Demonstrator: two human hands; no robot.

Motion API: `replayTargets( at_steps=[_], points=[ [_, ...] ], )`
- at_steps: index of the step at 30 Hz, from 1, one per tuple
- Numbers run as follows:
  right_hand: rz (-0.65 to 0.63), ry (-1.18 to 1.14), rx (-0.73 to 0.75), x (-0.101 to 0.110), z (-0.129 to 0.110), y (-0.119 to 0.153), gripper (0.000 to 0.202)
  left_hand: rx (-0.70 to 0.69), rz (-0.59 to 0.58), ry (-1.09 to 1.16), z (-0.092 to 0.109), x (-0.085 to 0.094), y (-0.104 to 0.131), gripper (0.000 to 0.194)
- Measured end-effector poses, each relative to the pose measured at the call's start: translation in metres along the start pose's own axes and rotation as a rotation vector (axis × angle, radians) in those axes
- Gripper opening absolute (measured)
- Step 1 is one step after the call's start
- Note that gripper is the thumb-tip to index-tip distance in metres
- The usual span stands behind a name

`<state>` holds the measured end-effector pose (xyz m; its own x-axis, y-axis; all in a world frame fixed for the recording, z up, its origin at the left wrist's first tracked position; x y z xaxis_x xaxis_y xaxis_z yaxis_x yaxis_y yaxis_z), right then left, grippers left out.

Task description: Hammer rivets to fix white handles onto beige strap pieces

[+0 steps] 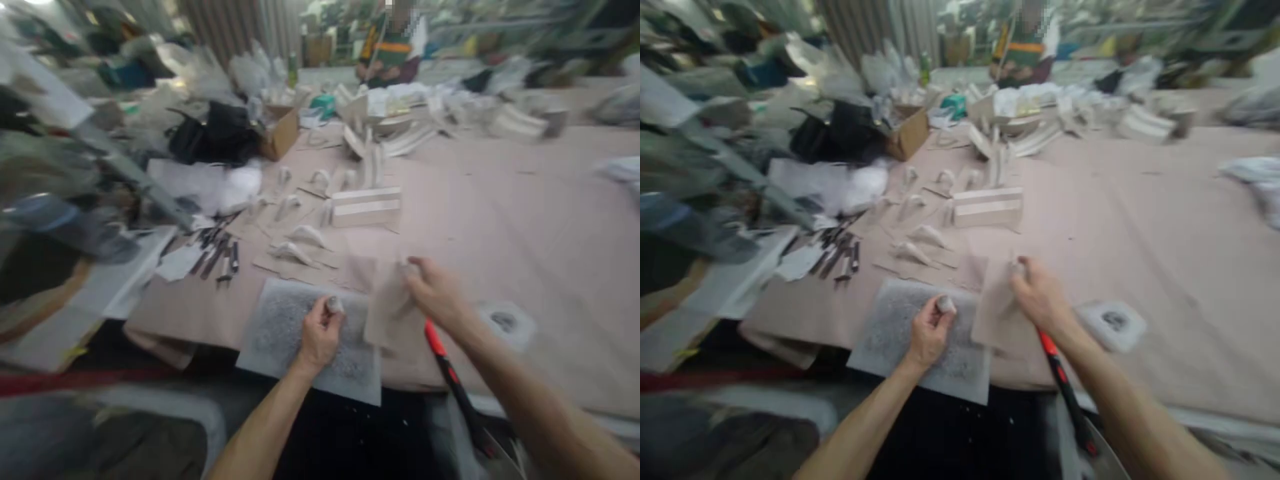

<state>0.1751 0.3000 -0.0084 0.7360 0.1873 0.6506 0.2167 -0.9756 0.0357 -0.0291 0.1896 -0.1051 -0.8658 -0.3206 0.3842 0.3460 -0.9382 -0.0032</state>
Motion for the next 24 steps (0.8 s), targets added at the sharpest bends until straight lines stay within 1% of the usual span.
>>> replayTargets(
  at_steps=[1, 2, 5, 7, 8, 10, 12, 15, 17, 19, 21, 23, 24],
  points=[
    [0.001, 0.023, -0.03, 0.001, 0.003, 0.024, 0.042, 0.015, 0.018, 0.015, -0.005, 0.001, 0.0, 0.029],
    [-0.022, 0.03, -0.058, -0.007, 0.005, 0.047, 0.045, 0.027, 0.038, 0.023, -0.009, 0.002, -0.001, 0.031],
    [-0.158, 0.01, -0.135, -0.058, 0.007, 0.108, 0.051, 0.047, 0.09, 0.047, -0.016, 0.007, 0.002, 0.035],
    [-0.218, -0.005, -0.196, -0.086, 0.011, 0.134, 0.053, 0.04, 0.084, 0.06, -0.013, 0.01, 0.003, 0.035],
    [-0.232, -0.011, -0.218, -0.094, 0.013, 0.142, 0.054, 0.026, 0.066, 0.058, -0.009, 0.01, 0.004, 0.035],
    [-0.234, -0.036, -0.252, -0.101, 0.016, 0.149, 0.054, -0.015, -0.011, 0.044, 0.003, 0.004, 0.002, 0.032],
    [-0.205, -0.089, -0.274, -0.099, 0.019, 0.147, 0.052, -0.058, -0.115, 0.052, 0.018, -0.008, 0.0, 0.029],
    [-0.141, -0.207, -0.296, -0.097, 0.021, 0.143, 0.05, -0.118, -0.254, 0.086, 0.035, -0.032, -0.003, 0.024],
    [-0.103, -0.294, -0.298, -0.099, 0.021, 0.143, 0.051, -0.151, -0.32, 0.066, 0.038, -0.048, -0.002, 0.021],
    [-0.075, -0.381, -0.277, -0.099, 0.021, 0.144, 0.052, -0.159, -0.351, 0.045, 0.034, -0.058, -0.001, 0.02],
    [0.001, -0.425, -0.224, -0.087, 0.026, 0.143, 0.053, -0.141, -0.358, 0.054, 0.026, -0.062, 0.0, 0.021],
    [0.137, -0.366, -0.171, -0.061, 0.038, 0.142, 0.051, -0.129, -0.362, 0.065, 0.021, -0.062, 0.0, 0.02],
    [0.211, -0.284, -0.153, -0.044, 0.047, 0.142, 0.049, -0.127, -0.366, 0.067, 0.02, -0.062, 0.0, 0.02]
  ],
)
Point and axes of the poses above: each hand's wrist, its own y-axis away from the middle knuckle, its own x-axis out of the back of the hand, z = x × y, the point moved 9 cm from there along -y, towards the middle knuckle, and after that the axes turned 15 degrees about -y, right-handed, at the moved point
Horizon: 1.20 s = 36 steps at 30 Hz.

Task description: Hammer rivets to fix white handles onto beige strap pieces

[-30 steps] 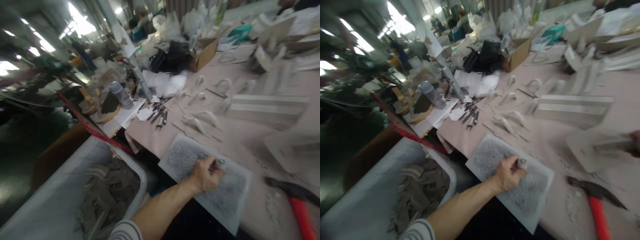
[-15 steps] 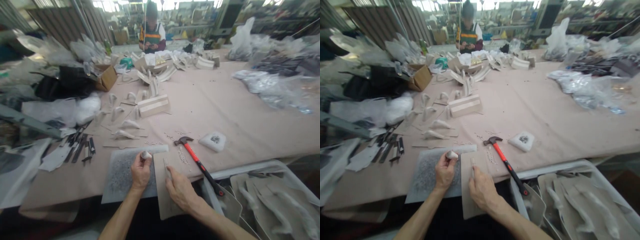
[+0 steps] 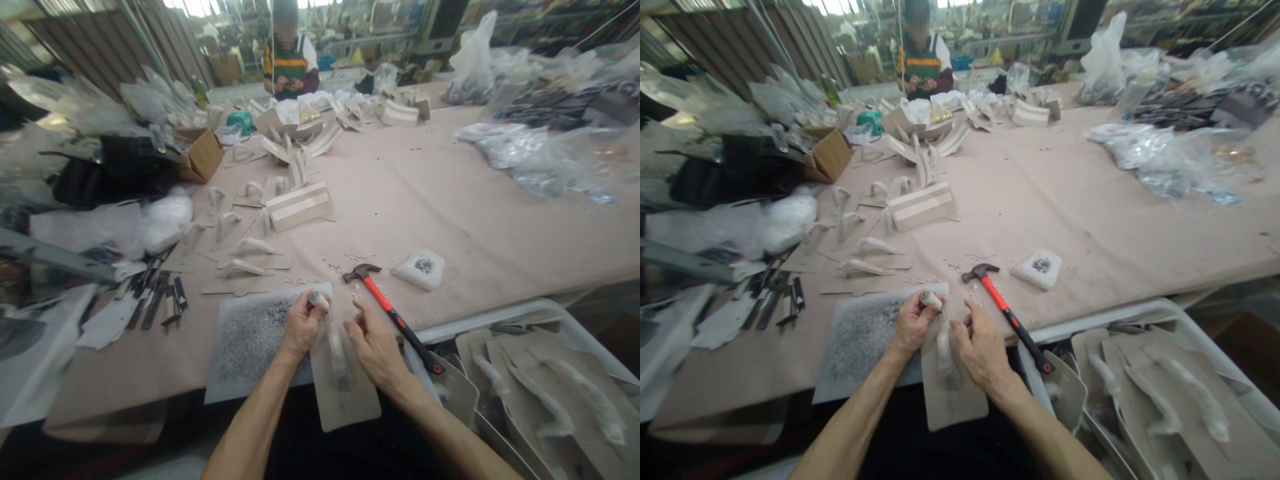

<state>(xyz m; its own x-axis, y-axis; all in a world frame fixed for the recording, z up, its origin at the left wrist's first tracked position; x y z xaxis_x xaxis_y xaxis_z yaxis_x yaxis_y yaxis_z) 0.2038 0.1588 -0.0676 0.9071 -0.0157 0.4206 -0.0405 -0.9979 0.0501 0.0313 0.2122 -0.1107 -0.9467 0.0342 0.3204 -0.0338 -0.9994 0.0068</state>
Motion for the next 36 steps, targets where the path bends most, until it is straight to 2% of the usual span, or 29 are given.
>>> replayTargets(
  at_steps=[2, 4, 6, 9, 11, 13, 15, 17, 18, 20, 21, 24, 26, 28, 30, 31, 33, 35, 36],
  points=[
    [0.11, 0.228, 0.044, 0.033, 0.01, -0.01, 0.044, -0.003, -0.01, -0.001, 0.001, 0.001, 0.0, 0.019],
    [0.127, 0.477, 0.025, 0.056, 0.025, -0.02, 0.038, -0.006, -0.016, -0.003, 0.002, 0.001, 0.0, 0.019],
    [0.04, 0.633, -0.045, 0.064, 0.046, -0.026, 0.031, -0.011, -0.022, -0.02, 0.004, 0.001, -0.001, 0.019],
    [-0.075, 0.682, -0.127, 0.063, 0.066, -0.03, 0.018, -0.022, -0.019, -0.051, 0.005, 0.0, -0.001, 0.018],
    [-0.077, 0.593, -0.179, 0.064, 0.071, -0.034, 0.01, -0.034, -0.012, -0.077, 0.005, 0.0, 0.0, 0.018],
    [-0.111, 0.319, -0.334, 0.06, 0.079, -0.038, 0.007, -0.062, -0.002, -0.124, 0.007, -0.002, 0.001, 0.017],
    [-0.195, -0.014, -0.522, 0.047, 0.082, -0.036, 0.01, -0.089, 0.018, -0.175, 0.01, -0.003, 0.002, 0.018],
    [-0.269, -0.226, -0.644, 0.033, 0.073, -0.031, 0.005, -0.1, 0.045, -0.213, 0.012, -0.003, 0.004, 0.018],
    [-0.275, -0.27, -0.66, 0.031, 0.065, -0.029, 0.001, -0.101, 0.056, -0.227, 0.013, -0.002, 0.005, 0.018],
    [-0.229, -0.275, -0.559, 0.035, 0.042, -0.027, 0.013, -0.108, 0.06, -0.245, 0.016, -0.003, 0.007, 0.017],
    [-0.188, -0.236, -0.444, 0.041, 0.027, -0.026, 0.02, -0.116, 0.052, -0.249, 0.017, -0.003, 0.008, 0.016],
    [-0.106, 0.058, -0.006, 0.059, -0.025, -0.018, 0.029, -0.134, 0.026, -0.251, 0.018, -0.005, 0.009, 0.016],
    [-0.159, 0.297, 0.162, 0.059, -0.047, -0.009, 0.029, -0.138, 0.028, -0.267, 0.018, -0.004, 0.009, 0.015],
    [-0.249, 0.478, 0.24, 0.058, -0.061, -0.004, 0.027, -0.141, 0.036, -0.291, 0.017, -0.003, 0.009, 0.013],
    [-0.25, 0.552, 0.312, 0.065, -0.084, -0.004, 0.029, -0.152, 0.034, -0.307, 0.017, -0.004, 0.01, 0.013],
    [-0.193, 0.536, 0.351, 0.073, -0.099, -0.005, 0.031, -0.159, 0.03, -0.314, 0.018, -0.004, 0.01, 0.014],
    [0.023, 0.445, 0.405, 0.097, -0.125, -0.004, 0.036, -0.172, 0.014, -0.32, 0.019, -0.006, 0.01, 0.015],
    [0.209, 0.364, 0.404, 0.111, -0.133, 0.002, 0.037, -0.177, 0.0, -0.315, 0.019, -0.007, 0.01, 0.015],
    [0.209, 0.36, 0.393, 0.108, -0.129, 0.005, 0.036, -0.175, -0.002, -0.314, 0.019, -0.007, 0.01, 0.015]
  ],
)
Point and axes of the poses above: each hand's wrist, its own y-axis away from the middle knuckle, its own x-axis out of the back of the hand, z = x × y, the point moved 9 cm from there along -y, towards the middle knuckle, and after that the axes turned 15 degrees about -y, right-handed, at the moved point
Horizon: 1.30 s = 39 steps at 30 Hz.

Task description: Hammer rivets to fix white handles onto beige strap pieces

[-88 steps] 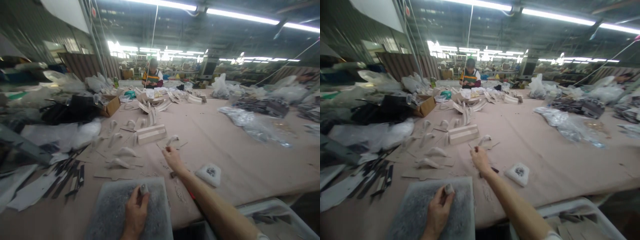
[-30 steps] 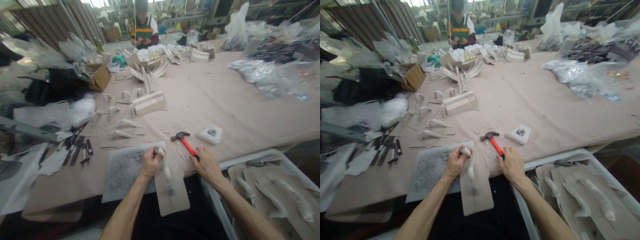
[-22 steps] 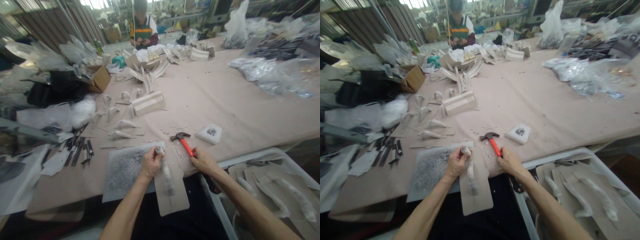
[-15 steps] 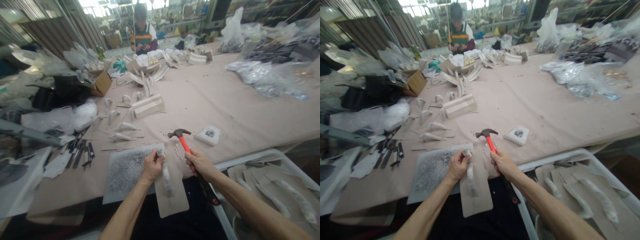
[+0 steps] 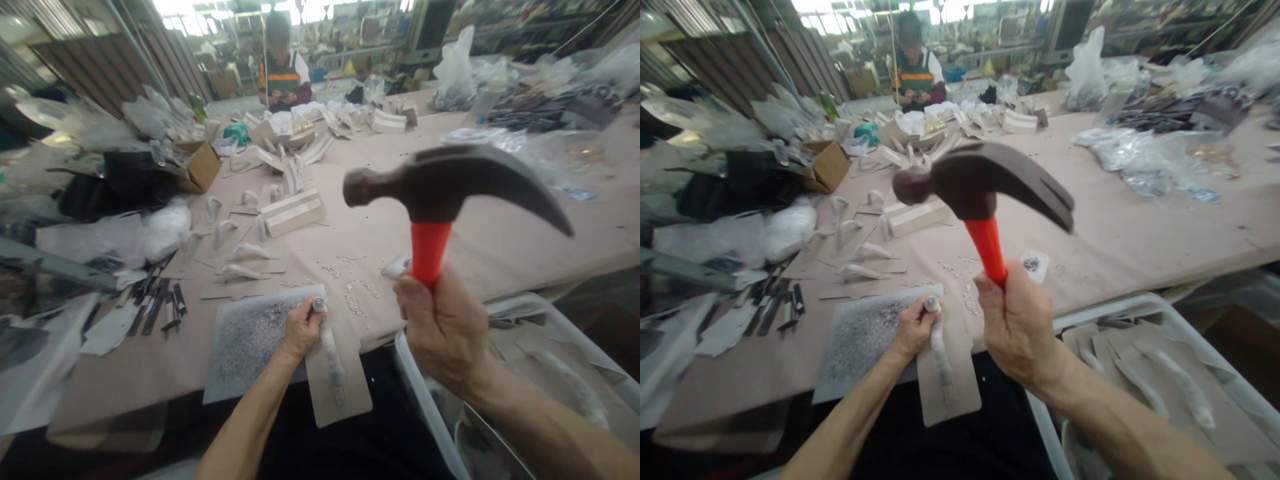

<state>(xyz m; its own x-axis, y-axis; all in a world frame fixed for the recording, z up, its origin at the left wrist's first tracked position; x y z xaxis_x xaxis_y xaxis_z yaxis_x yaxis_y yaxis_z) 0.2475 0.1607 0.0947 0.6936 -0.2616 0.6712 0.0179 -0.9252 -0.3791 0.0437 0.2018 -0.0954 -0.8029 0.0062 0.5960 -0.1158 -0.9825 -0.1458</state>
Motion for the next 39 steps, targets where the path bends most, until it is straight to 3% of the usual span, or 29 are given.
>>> replayTargets(
  at_steps=[1, 4, 6, 12, 15, 17, 19, 22, 25, 29, 32, 35, 37, 39],
  points=[
    [-0.069, 0.02, -0.006, -0.012, 0.004, 0.006, 0.035, 0.002, 0.0, -0.004, -0.001, 0.0, 0.0, 0.015],
    [-0.476, 0.125, -0.01, -0.064, 0.024, 0.032, 0.026, 0.005, 0.015, -0.041, -0.003, -0.001, 0.001, 0.012],
    [-0.605, 0.165, -0.062, -0.079, 0.043, 0.042, 0.022, 0.0, 0.018, -0.05, -0.003, -0.001, 0.001, 0.011],
    [-0.592, 0.092, -0.331, -0.097, 0.112, 0.033, 0.031, 0.003, -0.004, 0.027, 0.003, 0.0, 0.0, 0.018],
    [-0.529, 0.164, -0.386, -0.113, 0.139, 0.033, 0.025, 0.021, -0.007, 0.067, 0.001, 0.0, -0.001, 0.017],
    [-0.452, 0.152, -0.26, -0.12, 0.127, 0.031, 0.032, 0.041, 0.005, 0.089, -0.001, 0.001, 0.0, 0.017],
    [-0.431, 0.049, 0.001, -0.126, 0.087, 0.034, 0.049, 0.066, 0.012, 0.126, -0.005, 0.0, 0.0, 0.017],
    [-0.641, -0.096, 0.463, -0.142, 0.011, 0.062, 0.046, 0.158, 0.027, 0.226, -0.015, -0.004, -0.001, 0.022],
    [-0.823, -0.02, 0.667, -0.159, -0.028, 0.087, 0.019, 0.287, 0.065, 0.378, -0.03, -0.006, -0.006, 0.032],
    [-0.758, 0.207, 0.443, -0.17, -0.019, 0.08, 0.017, 0.415, 0.231, 0.587, -0.039, 0.019, -0.008, 0.038],
    [-0.692, 0.269, 0.207, -0.163, -0.002, 0.075, 0.019, 0.351, 0.287, 0.52, -0.021, 0.053, -0.005, 0.037],
    [-0.642, 0.185, -0.014, -0.155, 0.01, 0.079, 0.018, 0.238, 0.308, 0.398, 0.003, 0.079, 0.005, 0.033],
    [-0.612, 0.141, -0.131, -0.154, 0.017, 0.085, 0.027, 0.205, 0.291, 0.347, 0.011, 0.08, 0.011, 0.029],
    [-0.589, 0.135, -0.19, -0.158, 0.02, 0.09, 0.036, 0.204, 0.22, 0.336, 0.009, 0.065, 0.014, 0.027]
  ],
)
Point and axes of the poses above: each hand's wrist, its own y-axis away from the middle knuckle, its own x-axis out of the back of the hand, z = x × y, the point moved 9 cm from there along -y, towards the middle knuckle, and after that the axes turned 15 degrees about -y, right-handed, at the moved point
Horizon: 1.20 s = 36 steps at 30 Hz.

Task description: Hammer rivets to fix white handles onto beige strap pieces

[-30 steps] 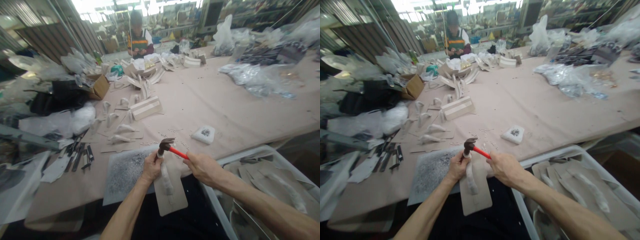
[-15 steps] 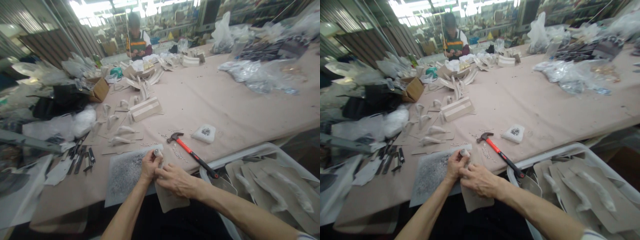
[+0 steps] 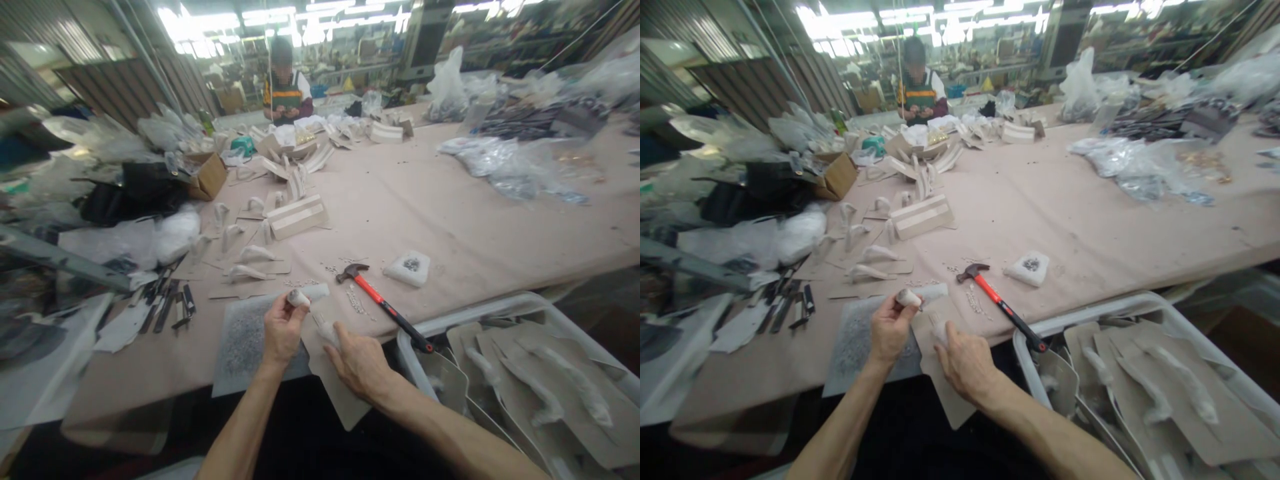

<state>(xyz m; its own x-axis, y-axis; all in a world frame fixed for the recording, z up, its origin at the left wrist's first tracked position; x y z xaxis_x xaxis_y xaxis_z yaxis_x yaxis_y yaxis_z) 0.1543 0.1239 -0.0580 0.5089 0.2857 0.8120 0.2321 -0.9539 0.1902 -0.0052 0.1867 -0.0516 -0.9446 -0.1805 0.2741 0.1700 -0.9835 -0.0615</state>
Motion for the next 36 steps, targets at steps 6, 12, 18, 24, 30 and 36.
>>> replayTargets(
  at_steps=[6, 12, 18, 24, 30, 36],
  points=[
    [0.087, -0.031, -0.093, -0.007, 0.003, 0.0, 0.047, 0.02, -0.104, 0.01, -0.035, -0.033, 0.002, 0.026],
    [0.063, -0.133, -0.092, -0.022, -0.009, 0.009, 0.051, 0.025, -0.154, -0.02, -0.043, -0.036, 0.001, 0.023],
    [0.338, -0.179, -0.084, 0.027, 0.035, 0.0, 0.045, 0.018, -0.186, -0.025, -0.046, -0.036, 0.002, 0.021],
    [0.321, 0.187, -0.248, 0.063, 0.121, -0.019, 0.03, -0.021, -0.179, -0.107, -0.045, -0.037, 0.002, 0.02],
    [0.122, -0.276, -0.381, 0.047, 0.154, -0.03, 0.005, -0.085, -0.156, -0.219, -0.04, -0.037, 0.004, 0.017],
    [-0.112, -0.791, -0.465, 0.026, 0.115, -0.031, 0.011, -0.24, -0.159, -0.355, -0.028, -0.04, 0.012, 0.015]
  ],
)
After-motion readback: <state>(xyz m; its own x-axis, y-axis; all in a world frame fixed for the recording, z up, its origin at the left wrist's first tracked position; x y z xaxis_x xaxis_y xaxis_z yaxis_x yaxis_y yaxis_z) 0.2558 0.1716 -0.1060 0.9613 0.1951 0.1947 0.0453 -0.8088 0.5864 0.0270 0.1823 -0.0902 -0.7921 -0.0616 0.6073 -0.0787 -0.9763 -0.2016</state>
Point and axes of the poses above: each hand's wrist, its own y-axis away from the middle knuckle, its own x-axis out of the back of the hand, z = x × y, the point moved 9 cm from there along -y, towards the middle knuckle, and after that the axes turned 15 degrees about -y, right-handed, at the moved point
